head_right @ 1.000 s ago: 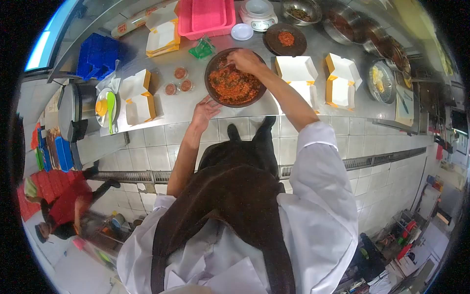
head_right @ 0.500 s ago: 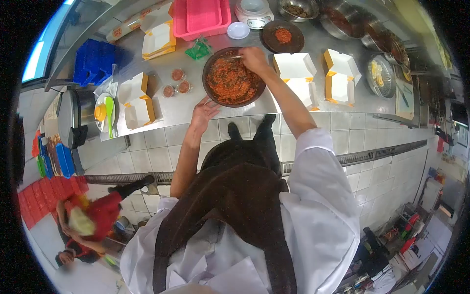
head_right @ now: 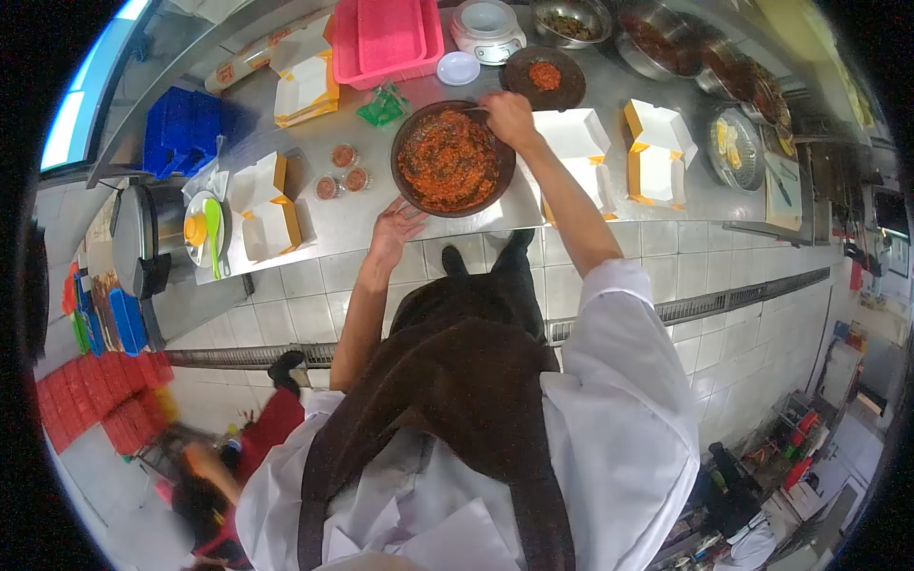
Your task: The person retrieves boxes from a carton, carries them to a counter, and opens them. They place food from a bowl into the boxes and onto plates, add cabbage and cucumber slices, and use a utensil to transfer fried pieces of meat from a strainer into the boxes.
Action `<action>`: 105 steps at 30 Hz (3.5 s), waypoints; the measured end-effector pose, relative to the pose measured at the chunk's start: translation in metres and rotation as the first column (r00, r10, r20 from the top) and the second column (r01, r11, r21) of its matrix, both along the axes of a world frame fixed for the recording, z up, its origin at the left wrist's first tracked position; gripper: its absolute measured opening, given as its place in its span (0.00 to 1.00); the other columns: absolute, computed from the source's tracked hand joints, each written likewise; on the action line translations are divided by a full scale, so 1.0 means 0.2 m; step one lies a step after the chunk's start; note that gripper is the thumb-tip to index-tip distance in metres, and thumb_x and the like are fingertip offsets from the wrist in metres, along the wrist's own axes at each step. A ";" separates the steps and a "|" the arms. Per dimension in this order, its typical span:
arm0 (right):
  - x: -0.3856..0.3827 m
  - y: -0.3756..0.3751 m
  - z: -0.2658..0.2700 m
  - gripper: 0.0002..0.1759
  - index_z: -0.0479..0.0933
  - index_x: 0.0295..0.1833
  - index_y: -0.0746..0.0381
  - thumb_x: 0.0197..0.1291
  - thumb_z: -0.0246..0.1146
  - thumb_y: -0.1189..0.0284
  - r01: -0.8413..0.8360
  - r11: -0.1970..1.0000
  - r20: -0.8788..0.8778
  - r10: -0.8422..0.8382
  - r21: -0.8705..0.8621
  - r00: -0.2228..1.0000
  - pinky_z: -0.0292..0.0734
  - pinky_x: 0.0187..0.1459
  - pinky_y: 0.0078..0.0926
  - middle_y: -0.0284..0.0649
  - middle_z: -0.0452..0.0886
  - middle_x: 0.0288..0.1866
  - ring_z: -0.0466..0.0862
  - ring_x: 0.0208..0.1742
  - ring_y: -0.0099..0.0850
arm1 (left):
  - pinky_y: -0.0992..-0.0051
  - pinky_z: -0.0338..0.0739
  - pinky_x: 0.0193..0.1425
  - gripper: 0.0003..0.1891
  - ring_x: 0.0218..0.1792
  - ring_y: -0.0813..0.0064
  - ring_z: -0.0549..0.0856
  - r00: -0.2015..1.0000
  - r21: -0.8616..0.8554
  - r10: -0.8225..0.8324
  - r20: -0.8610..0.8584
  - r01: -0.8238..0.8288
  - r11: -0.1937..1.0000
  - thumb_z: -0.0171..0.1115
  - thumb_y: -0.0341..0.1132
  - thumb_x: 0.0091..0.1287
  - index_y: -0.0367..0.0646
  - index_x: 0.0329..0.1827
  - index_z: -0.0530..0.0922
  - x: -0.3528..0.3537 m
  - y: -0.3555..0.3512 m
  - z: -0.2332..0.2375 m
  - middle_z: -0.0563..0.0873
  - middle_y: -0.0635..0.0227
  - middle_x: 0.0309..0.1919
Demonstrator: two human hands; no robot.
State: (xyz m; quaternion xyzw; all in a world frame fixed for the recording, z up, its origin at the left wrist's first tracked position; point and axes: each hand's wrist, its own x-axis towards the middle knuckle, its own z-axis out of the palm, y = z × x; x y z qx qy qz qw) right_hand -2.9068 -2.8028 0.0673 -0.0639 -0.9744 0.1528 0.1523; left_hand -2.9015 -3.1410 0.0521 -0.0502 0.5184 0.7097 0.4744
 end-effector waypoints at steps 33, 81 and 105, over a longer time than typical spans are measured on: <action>0.24 -0.16 0.03 0.06 0.80 0.33 0.61 0.47 0.62 0.79 0.317 0.935 0.160 -0.293 -0.155 0.943 0.79 0.42 0.46 0.50 0.83 0.30 0.84 0.39 0.50 | 0.64 0.69 0.65 0.42 0.63 0.56 0.77 1.000 0.030 0.000 0.008 0.000 1.000 0.50 0.27 0.55 0.32 0.77 0.48 -0.02 -0.01 0.00 0.73 0.51 0.65; -0.11 -0.12 0.04 0.08 0.82 0.39 0.58 0.52 0.61 0.76 -0.128 0.991 0.144 0.130 -0.027 0.981 0.77 0.42 0.48 0.49 0.84 0.34 0.84 0.39 0.50 | 0.64 0.68 0.66 0.43 0.64 0.56 0.76 0.998 -0.028 -0.058 -0.002 0.058 0.998 0.51 0.28 0.54 0.33 0.77 0.49 -0.03 -0.02 0.02 0.72 0.51 0.67; 0.30 0.26 0.18 0.10 0.82 0.35 0.61 0.44 0.63 0.76 0.293 0.949 0.056 -0.288 -0.113 0.956 0.80 0.41 0.48 0.53 0.84 0.31 0.85 0.37 0.50 | 0.77 0.74 0.39 0.23 0.37 0.74 0.83 0.900 -0.302 0.127 -0.417 -0.269 0.915 0.54 0.27 0.57 0.39 0.58 0.75 0.03 0.05 0.12 0.83 0.63 0.48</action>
